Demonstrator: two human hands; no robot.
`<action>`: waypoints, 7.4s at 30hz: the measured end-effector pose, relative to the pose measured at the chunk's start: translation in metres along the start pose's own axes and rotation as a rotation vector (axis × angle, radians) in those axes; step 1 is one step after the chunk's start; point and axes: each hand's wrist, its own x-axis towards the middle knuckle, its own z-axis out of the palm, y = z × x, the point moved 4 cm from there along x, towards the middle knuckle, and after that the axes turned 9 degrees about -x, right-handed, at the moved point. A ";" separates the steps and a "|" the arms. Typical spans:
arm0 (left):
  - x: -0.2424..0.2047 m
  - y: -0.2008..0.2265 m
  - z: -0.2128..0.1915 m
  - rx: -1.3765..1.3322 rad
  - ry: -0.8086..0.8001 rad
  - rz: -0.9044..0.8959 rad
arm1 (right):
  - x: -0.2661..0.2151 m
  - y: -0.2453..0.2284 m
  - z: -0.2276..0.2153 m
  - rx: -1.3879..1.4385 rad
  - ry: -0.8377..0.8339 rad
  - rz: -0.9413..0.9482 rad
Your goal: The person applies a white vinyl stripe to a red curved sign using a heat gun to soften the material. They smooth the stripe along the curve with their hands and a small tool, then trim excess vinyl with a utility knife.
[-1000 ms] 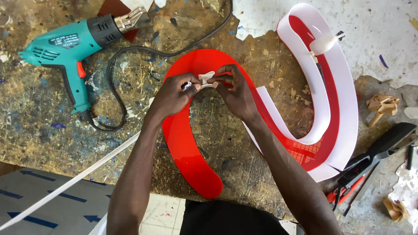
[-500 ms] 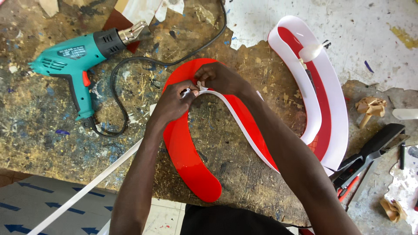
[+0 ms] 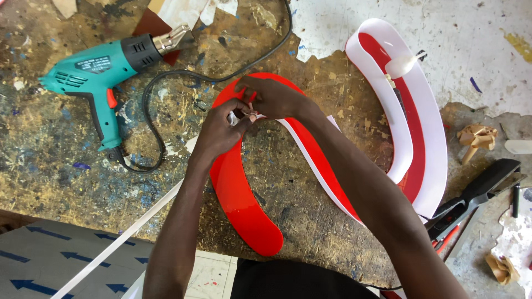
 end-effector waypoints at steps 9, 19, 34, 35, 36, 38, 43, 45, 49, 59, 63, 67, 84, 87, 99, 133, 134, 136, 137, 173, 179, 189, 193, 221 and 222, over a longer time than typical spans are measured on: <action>-0.003 0.018 0.008 0.019 -0.067 0.014 | -0.056 0.000 -0.025 -0.123 0.039 0.018; -0.006 0.027 0.012 0.165 -0.174 0.103 | -0.107 0.007 0.035 -0.071 0.707 0.051; -0.004 0.023 0.010 0.122 -0.087 0.099 | -0.109 0.003 0.040 0.023 0.848 0.030; -0.004 0.022 0.010 0.071 -0.053 0.119 | -0.109 0.003 0.040 0.023 0.844 0.030; -0.003 0.023 0.011 0.071 -0.057 0.115 | -0.109 0.004 0.040 0.027 0.844 0.036; -0.002 0.027 0.011 0.078 -0.034 0.126 | -0.109 0.004 0.040 0.029 0.848 0.023; -0.007 0.024 0.010 0.056 0.015 0.132 | -0.108 0.006 0.040 0.062 0.833 0.015; -0.009 0.024 0.012 0.046 0.026 0.127 | -0.108 0.009 0.040 0.084 0.827 0.013; -0.008 0.019 0.014 0.069 0.050 0.165 | -0.101 0.007 0.025 0.108 0.711 -0.080; -0.027 0.007 0.018 0.443 -0.114 0.198 | -0.070 -0.002 -0.007 0.142 0.288 -0.130; -0.044 0.004 0.010 0.551 -0.158 0.111 | -0.067 -0.008 -0.016 0.208 0.231 -0.107; -0.045 0.006 0.007 0.625 -0.163 0.132 | -0.054 0.002 -0.017 0.194 0.053 -0.079; -0.049 0.008 0.010 0.692 -0.081 0.182 | -0.032 0.004 -0.022 -0.005 -0.228 0.088; -0.052 0.026 0.008 0.493 -0.064 0.092 | -0.033 0.010 -0.015 0.023 -0.201 0.124; -0.013 0.024 0.015 0.008 0.001 0.157 | -0.036 0.027 -0.010 -0.026 -0.055 0.132; -0.008 0.018 0.021 -0.092 0.088 0.215 | -0.054 0.017 -0.015 0.109 0.100 0.017; -0.009 0.017 0.022 -0.092 0.095 0.232 | -0.055 0.015 -0.016 0.122 0.102 0.015; -0.010 0.013 0.024 -0.083 0.117 0.245 | -0.056 0.010 -0.016 0.128 0.099 0.003; -0.009 0.011 0.025 -0.073 0.139 0.260 | -0.057 0.008 -0.017 0.133 0.097 -0.009; -0.014 0.009 0.026 0.036 0.190 0.226 | -0.062 0.007 -0.008 0.269 0.150 -0.139; -0.009 0.007 0.023 0.079 0.156 0.256 | -0.063 0.005 -0.008 0.288 0.193 -0.156; -0.012 0.011 0.021 -0.028 0.112 0.162 | -0.063 0.003 -0.009 0.301 0.171 -0.152; -0.012 0.015 0.021 0.038 0.116 0.206 | -0.064 0.001 -0.011 0.315 0.162 -0.144; -0.012 -0.002 0.023 0.226 0.138 0.035 | -0.258 0.121 -0.098 0.093 1.509 0.447; -0.012 0.001 0.024 0.226 0.138 0.046 | -0.257 0.124 -0.105 0.090 1.518 0.441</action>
